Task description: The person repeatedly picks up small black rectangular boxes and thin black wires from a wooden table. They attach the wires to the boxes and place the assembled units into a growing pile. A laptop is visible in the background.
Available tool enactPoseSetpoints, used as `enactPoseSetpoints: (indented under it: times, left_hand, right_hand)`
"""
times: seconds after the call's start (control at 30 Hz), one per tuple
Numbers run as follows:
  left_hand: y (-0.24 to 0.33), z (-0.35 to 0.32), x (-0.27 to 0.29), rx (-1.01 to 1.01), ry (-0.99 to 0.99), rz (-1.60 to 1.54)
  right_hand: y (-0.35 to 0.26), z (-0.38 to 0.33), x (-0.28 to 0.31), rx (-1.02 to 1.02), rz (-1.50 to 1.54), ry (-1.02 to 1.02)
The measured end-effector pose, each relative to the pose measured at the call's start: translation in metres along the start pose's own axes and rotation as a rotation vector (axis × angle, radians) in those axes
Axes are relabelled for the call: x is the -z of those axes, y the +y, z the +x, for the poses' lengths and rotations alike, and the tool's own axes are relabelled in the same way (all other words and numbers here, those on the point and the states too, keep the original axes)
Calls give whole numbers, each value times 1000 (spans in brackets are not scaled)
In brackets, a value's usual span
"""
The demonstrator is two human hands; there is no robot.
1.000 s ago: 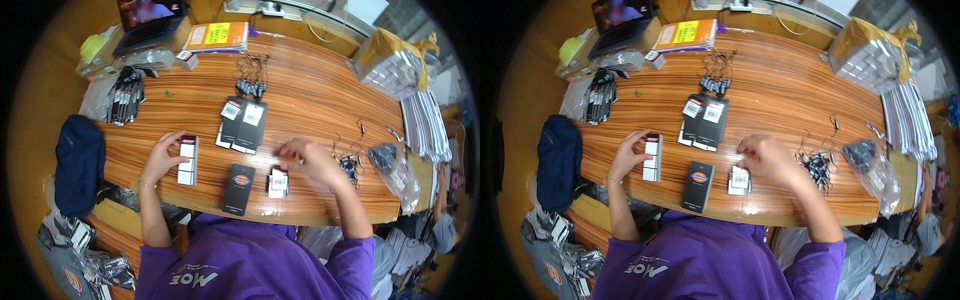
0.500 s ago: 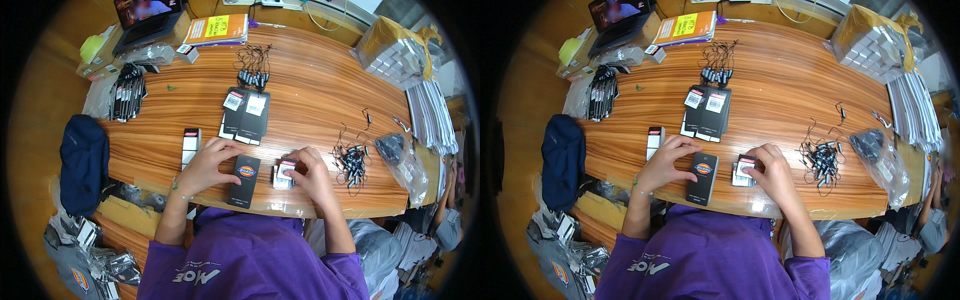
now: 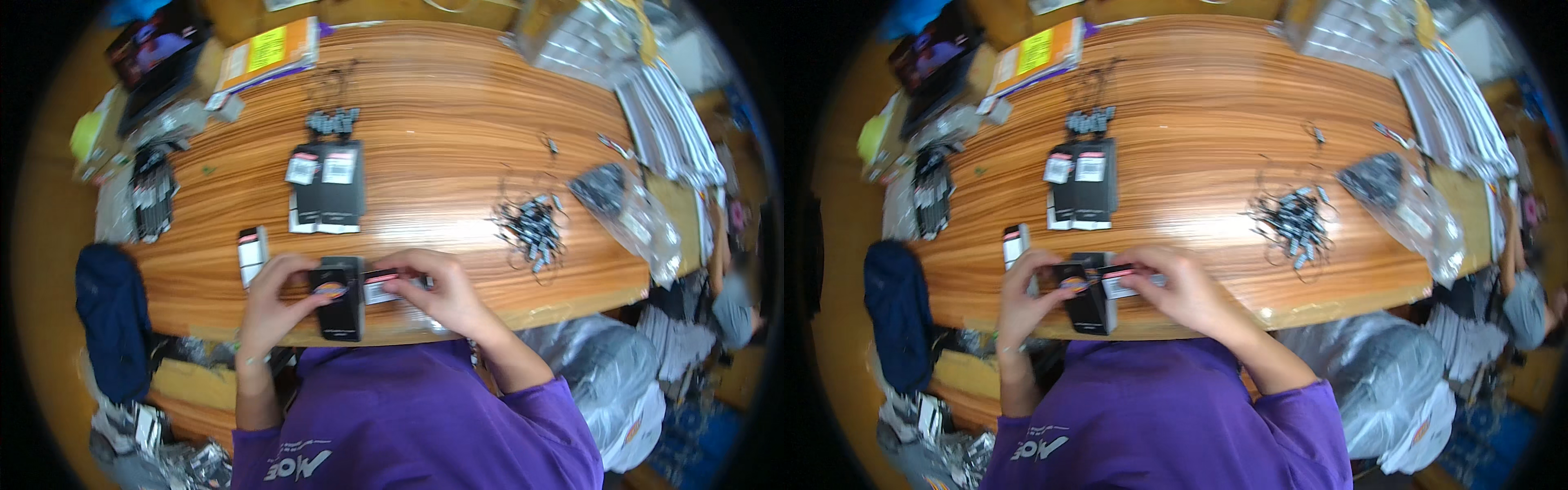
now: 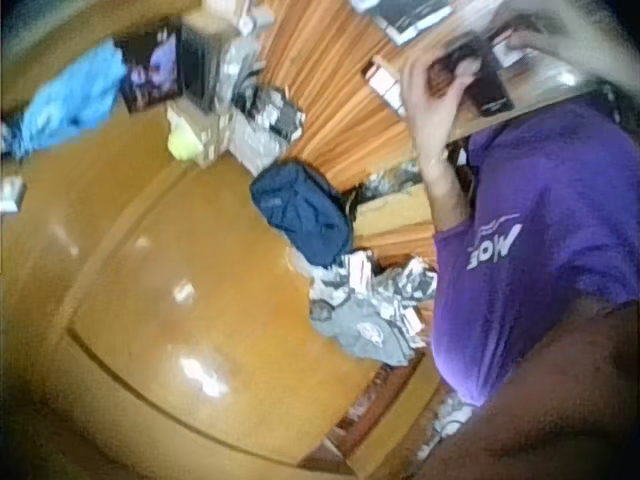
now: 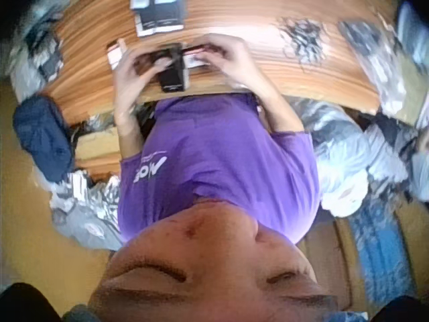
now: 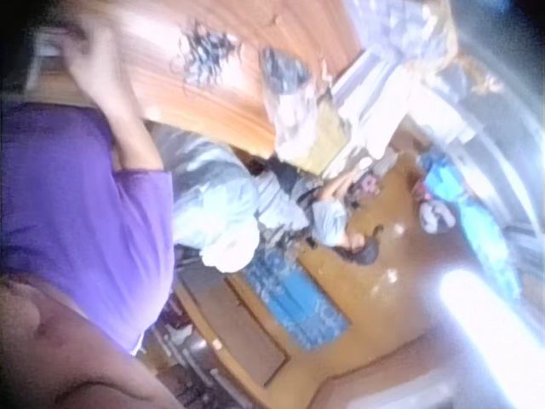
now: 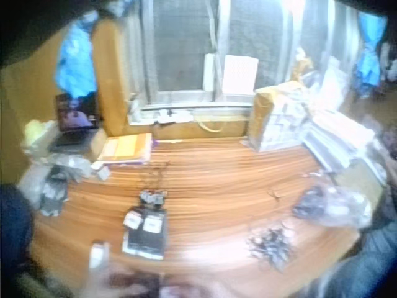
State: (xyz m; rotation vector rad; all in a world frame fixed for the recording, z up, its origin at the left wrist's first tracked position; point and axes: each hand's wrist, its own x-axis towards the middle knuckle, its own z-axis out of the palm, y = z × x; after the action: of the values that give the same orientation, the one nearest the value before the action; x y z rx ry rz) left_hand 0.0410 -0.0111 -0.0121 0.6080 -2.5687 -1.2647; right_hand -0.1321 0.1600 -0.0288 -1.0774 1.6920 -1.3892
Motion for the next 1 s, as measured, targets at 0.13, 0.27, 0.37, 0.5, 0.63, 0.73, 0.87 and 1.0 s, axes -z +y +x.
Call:
enactPoseSetpoints:
  times: [0.13,0.27,0.37,0.5,0.63,0.73,0.87,1.0]
  left_hand:
    - [5,-20,-2,196,132,-618]
    - [29,-13,-12,235,150,-554]
    - [39,-7,-20,272,45,-525]
    - [41,2,-27,201,79,-571]
    - [39,5,-23,175,113,-546]
    - [36,4,-20,168,135,-546]
    - [27,3,-16,160,129,-571]
    - [28,4,-17,179,116,-568]
  right_hand:
    - [-11,-2,0,76,241,-93]
    - [-9,-5,-18,161,156,-11]
    - [-11,-2,-23,228,-51,124]
    - [-16,-8,-5,-2,63,-3]
    - [2,-26,33,-57,-179,279]
    - [21,-47,81,-167,-413,474]
    - [22,-86,131,-452,-828,315]
    - [37,-103,128,-424,-925,386]
